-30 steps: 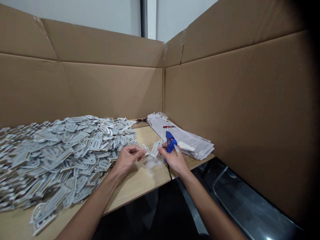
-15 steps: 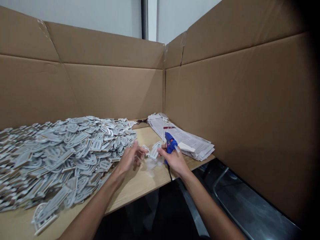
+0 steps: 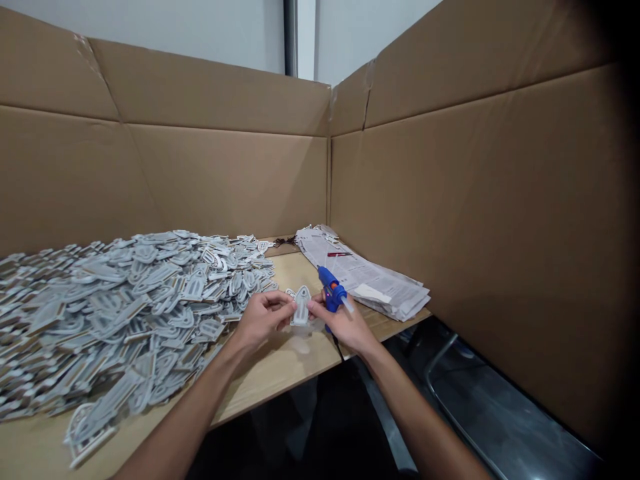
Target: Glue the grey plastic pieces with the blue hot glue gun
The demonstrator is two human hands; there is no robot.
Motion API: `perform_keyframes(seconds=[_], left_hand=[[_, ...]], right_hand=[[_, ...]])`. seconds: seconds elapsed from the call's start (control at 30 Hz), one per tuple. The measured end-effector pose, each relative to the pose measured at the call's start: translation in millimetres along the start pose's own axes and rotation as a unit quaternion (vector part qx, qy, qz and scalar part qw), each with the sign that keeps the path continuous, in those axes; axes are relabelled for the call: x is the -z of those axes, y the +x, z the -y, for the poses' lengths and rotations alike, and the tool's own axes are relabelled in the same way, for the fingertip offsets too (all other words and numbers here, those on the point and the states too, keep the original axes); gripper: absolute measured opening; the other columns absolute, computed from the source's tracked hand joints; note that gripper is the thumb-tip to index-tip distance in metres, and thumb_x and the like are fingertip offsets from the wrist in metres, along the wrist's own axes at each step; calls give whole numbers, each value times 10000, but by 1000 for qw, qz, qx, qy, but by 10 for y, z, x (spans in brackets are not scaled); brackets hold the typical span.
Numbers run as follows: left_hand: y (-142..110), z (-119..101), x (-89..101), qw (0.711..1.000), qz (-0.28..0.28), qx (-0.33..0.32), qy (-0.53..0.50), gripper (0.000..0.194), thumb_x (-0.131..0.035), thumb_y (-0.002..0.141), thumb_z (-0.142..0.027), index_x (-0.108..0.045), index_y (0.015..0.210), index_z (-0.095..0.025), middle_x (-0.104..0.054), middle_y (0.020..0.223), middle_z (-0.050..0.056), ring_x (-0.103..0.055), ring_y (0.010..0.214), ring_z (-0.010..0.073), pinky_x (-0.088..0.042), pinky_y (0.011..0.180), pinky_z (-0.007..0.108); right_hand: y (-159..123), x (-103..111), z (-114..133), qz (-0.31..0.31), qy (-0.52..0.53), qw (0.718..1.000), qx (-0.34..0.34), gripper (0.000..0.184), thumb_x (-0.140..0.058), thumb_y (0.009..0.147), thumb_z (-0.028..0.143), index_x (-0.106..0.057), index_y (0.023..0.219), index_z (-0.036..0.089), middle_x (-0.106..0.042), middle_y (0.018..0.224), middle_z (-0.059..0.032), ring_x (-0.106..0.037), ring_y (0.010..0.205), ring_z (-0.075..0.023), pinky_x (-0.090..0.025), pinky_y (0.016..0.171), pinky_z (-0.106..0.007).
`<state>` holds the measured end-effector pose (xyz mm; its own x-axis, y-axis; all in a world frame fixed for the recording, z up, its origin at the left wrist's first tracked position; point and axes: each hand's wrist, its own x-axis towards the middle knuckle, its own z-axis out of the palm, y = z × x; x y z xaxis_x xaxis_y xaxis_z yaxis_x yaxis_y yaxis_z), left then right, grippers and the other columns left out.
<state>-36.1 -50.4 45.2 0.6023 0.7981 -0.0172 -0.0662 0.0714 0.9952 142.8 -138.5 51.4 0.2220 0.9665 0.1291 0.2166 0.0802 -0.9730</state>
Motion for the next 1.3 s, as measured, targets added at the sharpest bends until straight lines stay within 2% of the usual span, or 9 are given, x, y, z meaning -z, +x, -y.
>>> perform_keyframes(seconds=[0.1, 0.27, 0.37, 0.43, 0.6, 0.73, 0.87, 1.17, 1.3], left_hand=[[9, -14, 21, 999, -11, -15, -28, 284, -818, 739, -404, -698, 749, -147, -629, 565, -1, -521, 487, 87, -407, 515, 202], [10, -24, 36, 998, -21, -21, -59, 264, -823, 744, -380, -677, 760, -161, -690, 621, 24, -592, 529, 115, -467, 550, 214], [9, -24, 30, 997, -31, -23, -71, 264, -829, 740, -375, -668, 766, -167, -696, 620, 23, -605, 543, 120, -473, 550, 209], [2, -40, 21, 997, -34, -26, -69, 269, -830, 741, -378, -664, 769, -169, -707, 632, 26, -612, 552, 121, -480, 559, 209], [-28, -120, -4, 997, -35, -37, -50, 298, -859, 705, -376, -651, 730, -165, -714, 641, 27, -625, 570, 121, -494, 589, 210], [-44, -138, 1, 998, -28, -43, -23, 306, -858, 707, -402, -670, 739, -162, -719, 656, 31, -632, 586, 128, -496, 597, 220], [-47, -113, 15, 999, -19, -50, -4, 314, -836, 735, -439, -682, 742, -165, -728, 684, 44, -638, 605, 132, -502, 614, 232], [-49, -158, -21, 998, -46, -40, -16, 350, -877, 677, -448, -670, 709, -168, -703, 637, 28, -637, 583, 143, -492, 596, 242], [-57, -168, -29, 998, -43, -41, -12, 340, -859, 703, -447, -667, 707, -167, -714, 658, 39, -645, 610, 146, -505, 615, 245]], right_hand=[[-25, -10, 91, 0, 13, 1000, -28, 324, -715, 877, 512, -633, 851, 199, -662, 772, -27, -657, 743, -188, -517, 748, -327], [-52, -76, 160, 61, 150, 982, -99, 483, -738, 845, 578, -589, 1178, 262, -707, 884, -20, -702, 751, -205, -555, 707, -345], [-43, -95, 110, 89, 204, 969, -105, 444, -780, 817, 565, -598, 1063, 244, -696, 886, -24, -721, 814, -209, -555, 719, -325], [-35, -89, 68, 90, 209, 967, -111, 407, -806, 803, 536, -589, 951, 226, -679, 864, -22, -716, 810, -194, -521, 655, -281], [-35, -65, 56, 85, 165, 975, -121, 416, -825, 788, 516, -580, 921, 208, -677, 850, -25, -671, 712, -141, -388, 528, -226], [-53, -71, 118, 70, 112, 983, -126, 462, -832, 749, 553, -550, 810, 192, -676, 802, -28, -620, 620, -111, -356, 500, -227], [-61, -85, 134, 59, 120, 983, -128, 460, -838, 731, 528, -522, 792, 199, -679, 732, -15, -635, 609, -122, -359, 491, -222], [-38, -30, 113, 11, 256, 954, -157, 436, -909, 661, 351, -527, 816, 207, -688, 807, -7, -754, 884, -211, -500, 583, -202], [-15, 24, 183, -11, 347, 929, -127, 417, -921, 672, 296, -557, 857, 210, -697, 820, 0, -755, 966, -225, -579, 810, -252]])
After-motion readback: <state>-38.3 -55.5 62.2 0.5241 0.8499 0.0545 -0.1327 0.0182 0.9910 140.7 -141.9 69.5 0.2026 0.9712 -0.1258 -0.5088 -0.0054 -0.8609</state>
